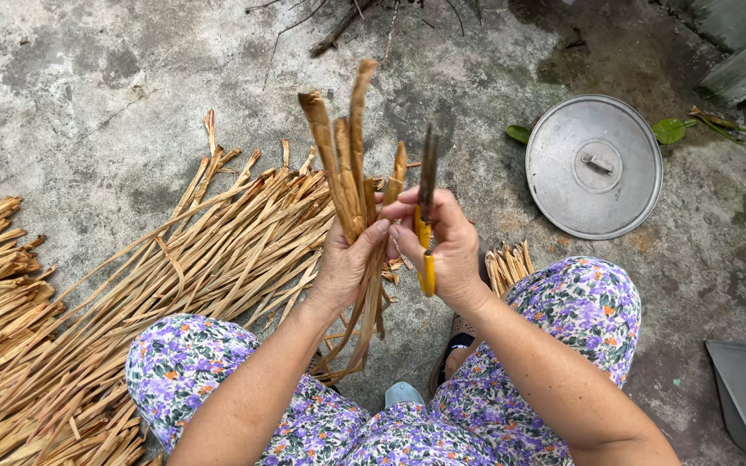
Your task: The person sits on a concrete floor and uses yellow-handled shears to trim the ends of dried sticks. They hold a bundle in the left hand and repeatedly cut the tips, letting the small cut pieces fall to the ground.
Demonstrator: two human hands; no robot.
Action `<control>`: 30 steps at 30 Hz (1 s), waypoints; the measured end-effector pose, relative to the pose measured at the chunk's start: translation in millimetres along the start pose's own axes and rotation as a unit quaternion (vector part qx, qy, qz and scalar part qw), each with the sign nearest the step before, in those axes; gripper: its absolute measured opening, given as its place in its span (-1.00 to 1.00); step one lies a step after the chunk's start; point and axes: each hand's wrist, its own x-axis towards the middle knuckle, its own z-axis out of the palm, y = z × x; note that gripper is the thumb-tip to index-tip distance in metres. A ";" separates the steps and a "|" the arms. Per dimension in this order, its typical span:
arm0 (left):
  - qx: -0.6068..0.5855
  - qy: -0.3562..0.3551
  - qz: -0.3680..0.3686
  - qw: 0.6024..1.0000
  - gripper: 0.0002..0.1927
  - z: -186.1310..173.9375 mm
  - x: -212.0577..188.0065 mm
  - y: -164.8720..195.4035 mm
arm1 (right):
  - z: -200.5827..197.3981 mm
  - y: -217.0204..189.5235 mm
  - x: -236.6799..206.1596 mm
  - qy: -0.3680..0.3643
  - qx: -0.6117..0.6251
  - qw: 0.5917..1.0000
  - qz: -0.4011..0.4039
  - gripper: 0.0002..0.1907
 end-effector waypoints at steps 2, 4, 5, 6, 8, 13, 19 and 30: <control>0.022 -0.004 0.012 1.000 -0.65 4.2 -1.8 -3.9 | 1.9 0.9 3.0 0.034 -0.071 0.997 0.019 -0.59; 0.096 0.017 0.017 0.995 -0.65 7.5 -3.2 -5.8 | 1.7 1.7 6.7 0.059 -0.118 0.991 0.008 -0.55; 0.123 0.018 0.013 0.992 -0.65 8.8 -2.3 -5.9 | 1.3 2.5 8.9 0.066 -0.130 0.989 -0.014 -0.53; 0.149 0.021 0.009 0.989 -0.65 9.7 -1.8 -5.1 | 0.5 3.4 11.0 0.070 -0.141 0.987 -0.036 -0.50; 0.163 0.018 -0.003 0.986 -0.65 11.2 -3.8 -2.5 | -1.7 5.0 13.4 0.065 -0.139 0.988 -0.030 -0.55; 0.046 -0.009 -0.057 0.997 -0.43 9.1 -2.6 10.6 | -11.4 6.4 20.8 0.058 0.045 0.995 0.061 -0.62; 0.057 -0.046 -0.125 0.989 -0.54 -2.7 0.5 21.9 | -19.0 0.9 22.0 0.041 0.054 0.995 0.067 -0.60; 0.146 -0.057 -0.145 0.977 -0.59 -2.5 2.4 19.3 | -22.2 -14.2 28.6 0.089 0.057 0.993 0.047 -0.63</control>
